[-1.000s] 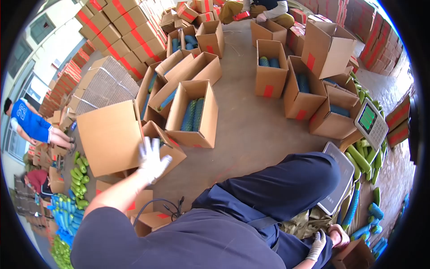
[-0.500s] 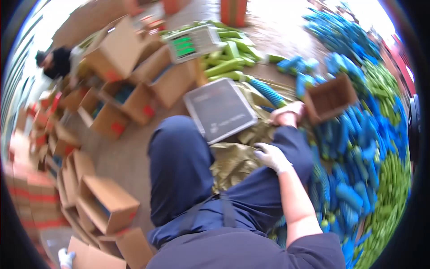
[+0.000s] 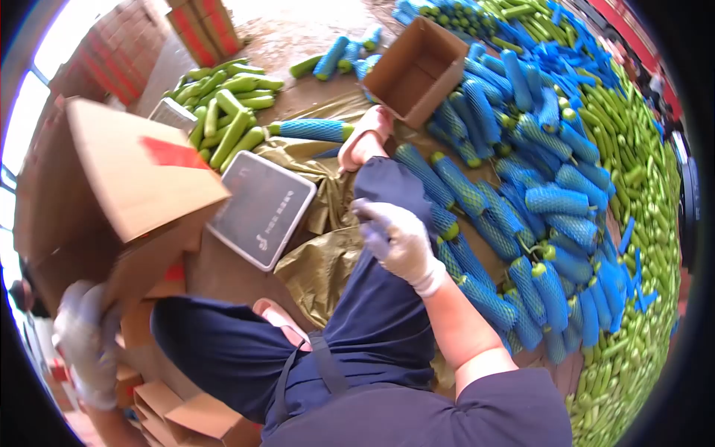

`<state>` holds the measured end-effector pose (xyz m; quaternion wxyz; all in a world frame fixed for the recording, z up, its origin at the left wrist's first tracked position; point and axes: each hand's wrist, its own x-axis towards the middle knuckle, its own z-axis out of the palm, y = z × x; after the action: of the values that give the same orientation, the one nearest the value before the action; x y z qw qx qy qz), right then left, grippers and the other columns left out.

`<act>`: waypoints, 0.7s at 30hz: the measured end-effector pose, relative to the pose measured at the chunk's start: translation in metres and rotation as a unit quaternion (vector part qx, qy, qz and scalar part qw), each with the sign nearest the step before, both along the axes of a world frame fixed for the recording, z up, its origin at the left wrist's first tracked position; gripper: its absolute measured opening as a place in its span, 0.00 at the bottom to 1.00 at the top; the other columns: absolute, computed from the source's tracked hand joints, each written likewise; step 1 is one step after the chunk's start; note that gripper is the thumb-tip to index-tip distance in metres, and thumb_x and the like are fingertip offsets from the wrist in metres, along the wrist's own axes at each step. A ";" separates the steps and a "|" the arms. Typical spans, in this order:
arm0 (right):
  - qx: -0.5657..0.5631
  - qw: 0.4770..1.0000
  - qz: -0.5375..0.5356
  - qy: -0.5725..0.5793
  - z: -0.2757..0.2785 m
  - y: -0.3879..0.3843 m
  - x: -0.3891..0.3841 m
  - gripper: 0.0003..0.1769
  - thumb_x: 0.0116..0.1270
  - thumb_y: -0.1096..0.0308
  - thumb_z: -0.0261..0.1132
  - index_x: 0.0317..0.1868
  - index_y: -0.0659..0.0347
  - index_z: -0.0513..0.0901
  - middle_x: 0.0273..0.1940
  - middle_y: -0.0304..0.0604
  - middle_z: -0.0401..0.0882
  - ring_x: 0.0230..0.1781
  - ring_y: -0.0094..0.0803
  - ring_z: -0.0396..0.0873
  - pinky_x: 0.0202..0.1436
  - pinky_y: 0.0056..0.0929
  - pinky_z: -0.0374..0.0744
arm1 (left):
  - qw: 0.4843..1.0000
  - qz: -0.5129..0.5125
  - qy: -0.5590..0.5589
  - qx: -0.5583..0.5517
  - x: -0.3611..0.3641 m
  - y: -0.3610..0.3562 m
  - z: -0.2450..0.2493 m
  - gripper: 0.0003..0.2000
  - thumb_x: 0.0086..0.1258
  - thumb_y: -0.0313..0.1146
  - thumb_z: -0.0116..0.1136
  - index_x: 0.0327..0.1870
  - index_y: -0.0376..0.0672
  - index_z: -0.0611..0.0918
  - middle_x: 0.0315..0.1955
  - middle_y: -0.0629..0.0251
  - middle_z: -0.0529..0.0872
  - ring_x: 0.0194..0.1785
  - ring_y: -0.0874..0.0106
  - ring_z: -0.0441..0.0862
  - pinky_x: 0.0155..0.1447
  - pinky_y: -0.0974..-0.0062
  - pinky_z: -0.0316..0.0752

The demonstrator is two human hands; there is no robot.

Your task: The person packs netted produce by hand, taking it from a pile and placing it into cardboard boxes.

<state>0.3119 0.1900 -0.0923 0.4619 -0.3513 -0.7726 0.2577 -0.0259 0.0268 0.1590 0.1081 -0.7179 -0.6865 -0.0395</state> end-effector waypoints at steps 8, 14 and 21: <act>-0.242 0.898 -0.299 -0.214 -0.150 0.023 0.140 0.23 0.65 0.63 0.66 0.59 0.64 0.77 0.54 0.52 0.82 0.55 0.43 0.81 0.60 0.38 0.77 | 0.985 -0.153 0.051 -0.069 0.020 0.159 -0.207 0.09 0.57 0.34 0.66 0.33 0.48 0.76 0.30 0.64 0.77 0.37 0.60 0.78 0.38 0.63 0.77; -0.311 0.727 -0.275 -0.547 -0.235 0.091 0.133 0.23 0.55 0.60 0.71 0.50 0.60 0.79 0.50 0.51 0.81 0.53 0.41 0.80 0.56 0.40 0.78 | 0.992 -0.110 -0.064 -0.013 0.016 0.170 -0.239 0.12 0.57 0.27 0.67 0.42 0.43 0.81 0.34 0.60 0.81 0.39 0.58 0.80 0.43 0.64 0.77; -0.394 0.704 -0.185 -0.561 -0.220 0.123 0.137 0.37 0.49 0.53 0.77 0.57 0.58 0.74 0.52 0.47 0.82 0.54 0.47 0.82 0.58 0.46 0.76 | 0.983 -0.064 -0.169 -0.017 0.025 0.175 -0.233 0.22 0.58 0.23 0.67 0.57 0.46 0.82 0.52 0.54 0.82 0.56 0.56 0.79 0.62 0.64 0.72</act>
<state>0.4486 0.3128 -0.3124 -0.1989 -0.7170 -0.6366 0.2027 -0.0006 0.2015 -0.0742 -0.0245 -0.7450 -0.6481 -0.1561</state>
